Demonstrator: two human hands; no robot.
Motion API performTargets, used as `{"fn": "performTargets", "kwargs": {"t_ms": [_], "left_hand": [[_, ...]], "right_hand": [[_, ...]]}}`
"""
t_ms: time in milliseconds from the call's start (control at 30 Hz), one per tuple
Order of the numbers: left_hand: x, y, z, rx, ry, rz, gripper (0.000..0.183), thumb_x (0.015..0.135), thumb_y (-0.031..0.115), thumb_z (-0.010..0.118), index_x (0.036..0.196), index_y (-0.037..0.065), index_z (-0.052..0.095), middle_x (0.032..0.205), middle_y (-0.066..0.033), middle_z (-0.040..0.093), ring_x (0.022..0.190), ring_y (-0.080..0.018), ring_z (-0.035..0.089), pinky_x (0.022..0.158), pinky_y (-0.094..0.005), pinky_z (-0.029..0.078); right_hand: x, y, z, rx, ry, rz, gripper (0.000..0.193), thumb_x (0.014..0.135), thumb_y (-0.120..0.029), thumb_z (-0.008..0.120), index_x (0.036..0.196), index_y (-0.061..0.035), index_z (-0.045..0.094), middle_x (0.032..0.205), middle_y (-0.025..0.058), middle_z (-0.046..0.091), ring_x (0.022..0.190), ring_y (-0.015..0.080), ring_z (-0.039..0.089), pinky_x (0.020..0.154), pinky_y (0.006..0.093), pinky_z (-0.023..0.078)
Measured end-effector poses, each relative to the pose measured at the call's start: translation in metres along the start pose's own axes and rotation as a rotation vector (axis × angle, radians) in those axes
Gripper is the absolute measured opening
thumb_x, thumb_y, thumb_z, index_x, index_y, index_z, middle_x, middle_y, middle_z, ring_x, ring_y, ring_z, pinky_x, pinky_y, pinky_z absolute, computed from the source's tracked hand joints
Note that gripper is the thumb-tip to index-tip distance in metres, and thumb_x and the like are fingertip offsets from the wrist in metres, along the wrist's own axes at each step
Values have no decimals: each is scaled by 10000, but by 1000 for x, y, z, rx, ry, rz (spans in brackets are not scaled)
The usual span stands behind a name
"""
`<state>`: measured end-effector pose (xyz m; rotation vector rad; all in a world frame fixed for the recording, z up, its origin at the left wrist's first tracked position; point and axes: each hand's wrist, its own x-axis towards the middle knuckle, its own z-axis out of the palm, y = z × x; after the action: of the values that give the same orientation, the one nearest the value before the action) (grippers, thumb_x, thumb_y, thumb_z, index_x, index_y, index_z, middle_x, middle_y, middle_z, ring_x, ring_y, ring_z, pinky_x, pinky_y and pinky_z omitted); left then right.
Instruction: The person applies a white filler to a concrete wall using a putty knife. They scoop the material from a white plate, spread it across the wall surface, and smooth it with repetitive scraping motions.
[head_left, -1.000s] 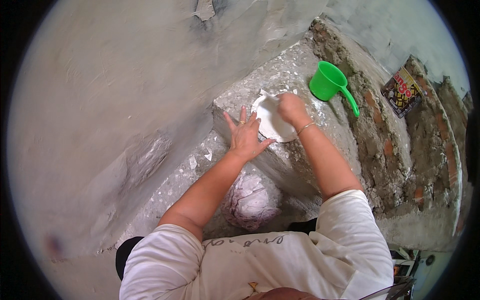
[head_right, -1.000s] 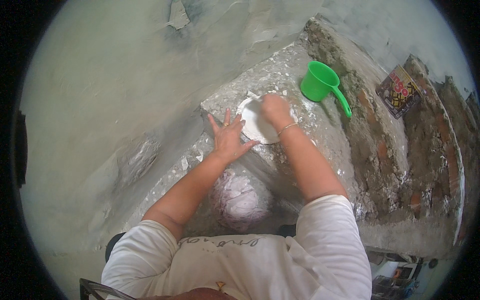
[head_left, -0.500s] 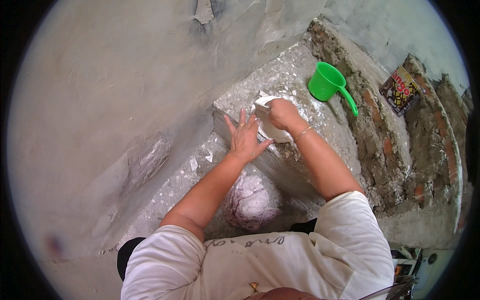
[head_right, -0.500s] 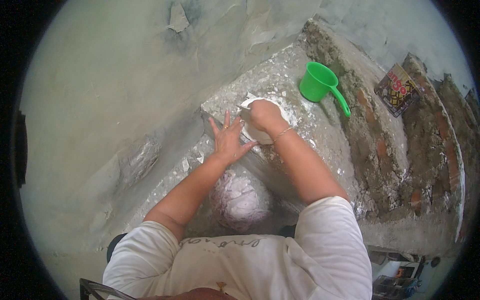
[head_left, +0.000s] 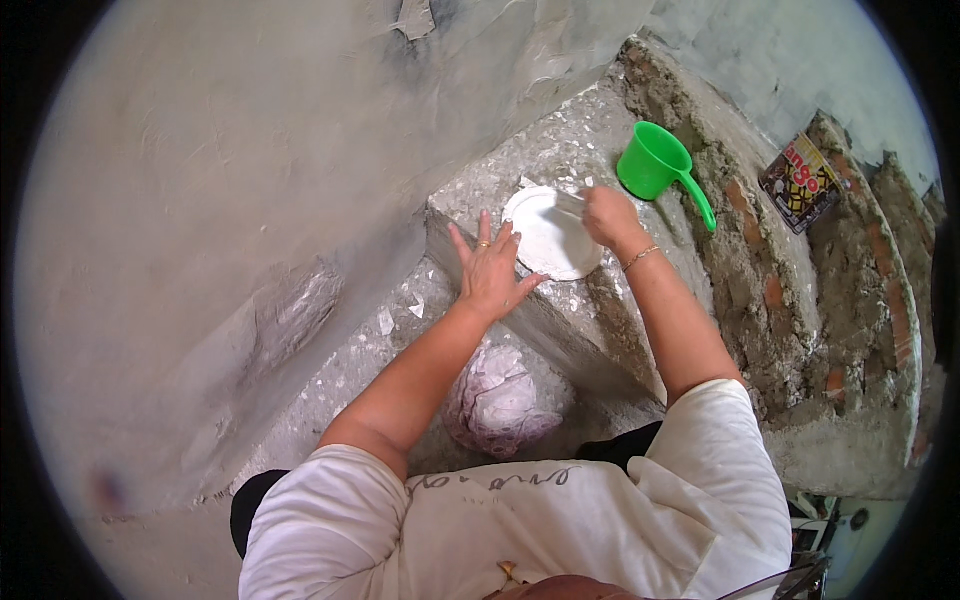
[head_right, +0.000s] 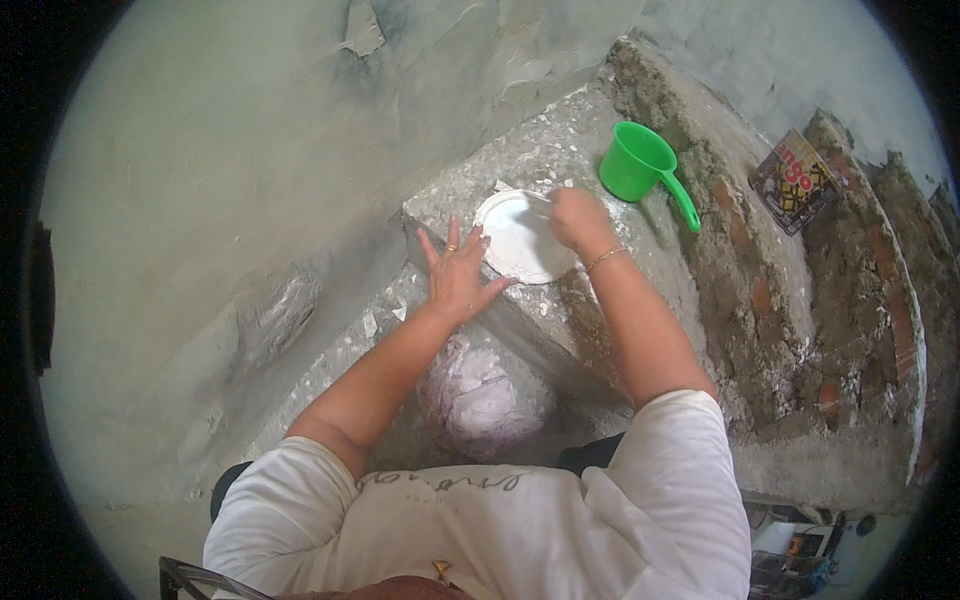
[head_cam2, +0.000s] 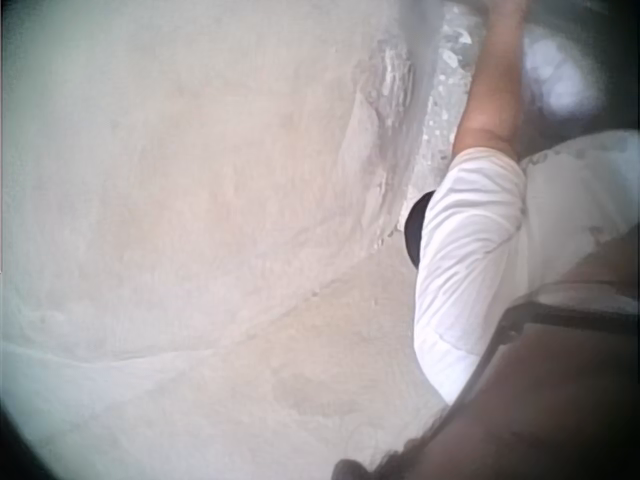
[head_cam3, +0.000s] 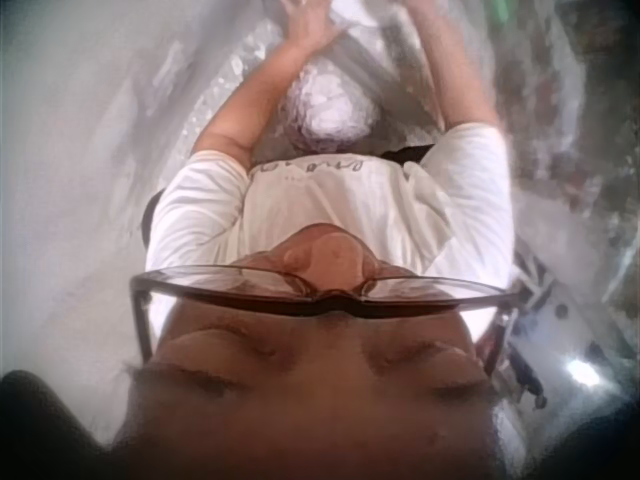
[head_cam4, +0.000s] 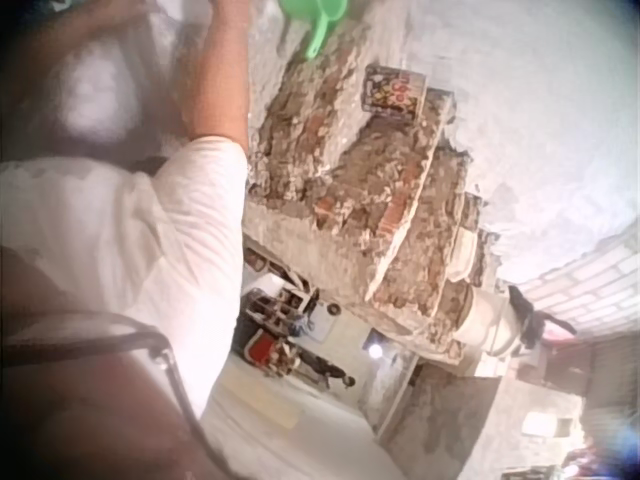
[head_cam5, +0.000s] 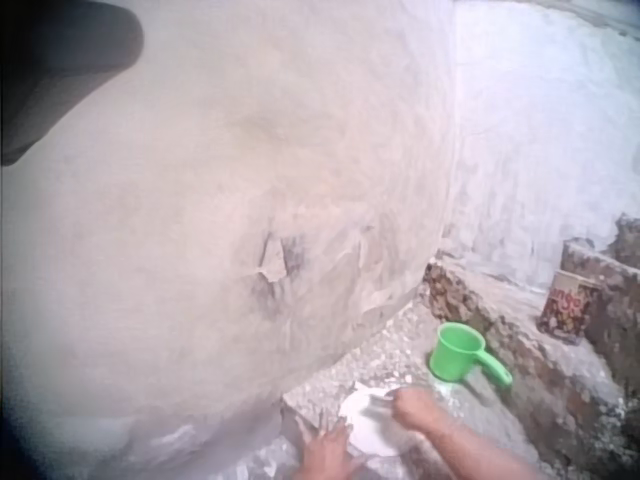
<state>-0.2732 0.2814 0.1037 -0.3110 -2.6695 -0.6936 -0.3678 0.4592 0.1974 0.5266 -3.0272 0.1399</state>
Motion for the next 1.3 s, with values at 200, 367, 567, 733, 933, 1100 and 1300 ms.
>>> {"fn": "performTargets", "kwargs": {"t_ms": [200,367,567,733,933,1100,1300], "left_hand": [[4,2,-5,81,-103,-23,702,748,541,628,1211,20,541,1350,-129,450,1373,-361,164,1017,-673,-104],[5,6,-10,82,-66,12,681,730,523,650,1177,16,569,1327,-127,476,1363,-371,196,1012,-667,-120],[7,7,-11,86,-101,-21,673,728,519,653,1166,15,573,1331,-124,473,1363,-367,202,1015,-666,-117],[6,6,-12,102,-104,-31,659,723,495,673,1163,14,575,1328,-125,476,1366,-356,199,1016,-664,-115],[9,11,-12,58,-81,-30,647,721,484,682,1153,14,582,1314,-126,491,1369,-352,192,1020,-665,-106],[6,5,-13,136,-93,-43,644,723,493,674,1152,22,584,1316,-111,491,1362,-358,207,1018,-674,-101],[5,16,-17,111,-57,-36,544,738,450,674,1103,52,611,1303,-110,492,1357,-379,203,998,-708,-74]], "right_hand": [[-28,-22,12,-5,-88,-14,241,705,-111,558,913,-60,671,893,203,642,841,365,615,737,425,491],[-4,4,-3,12,82,45,199,752,-132,535,850,-40,682,872,202,651,841,353,633,749,426,498],[-33,-9,7,-220,-197,40,179,749,-131,551,833,-43,682,876,203,652,834,346,639,725,420,506],[-50,-31,-8,-26,-110,87,203,739,-135,560,885,-38,663,874,203,648,837,365,625,726,435,494],[-32,4,-16,-36,-141,216,198,733,-129,555,842,1,656,861,239,637,819,394,617,738,442,489],[-59,-62,-1,-98,-207,-1,208,730,-117,557,871,-7,662,892,238,638,839,381,624,768,433,495],[-45,-20,-11,46,-24,266,258,774,-266,593,836,-26,665,855,192,656,821,350,637,717,429,500]]}}
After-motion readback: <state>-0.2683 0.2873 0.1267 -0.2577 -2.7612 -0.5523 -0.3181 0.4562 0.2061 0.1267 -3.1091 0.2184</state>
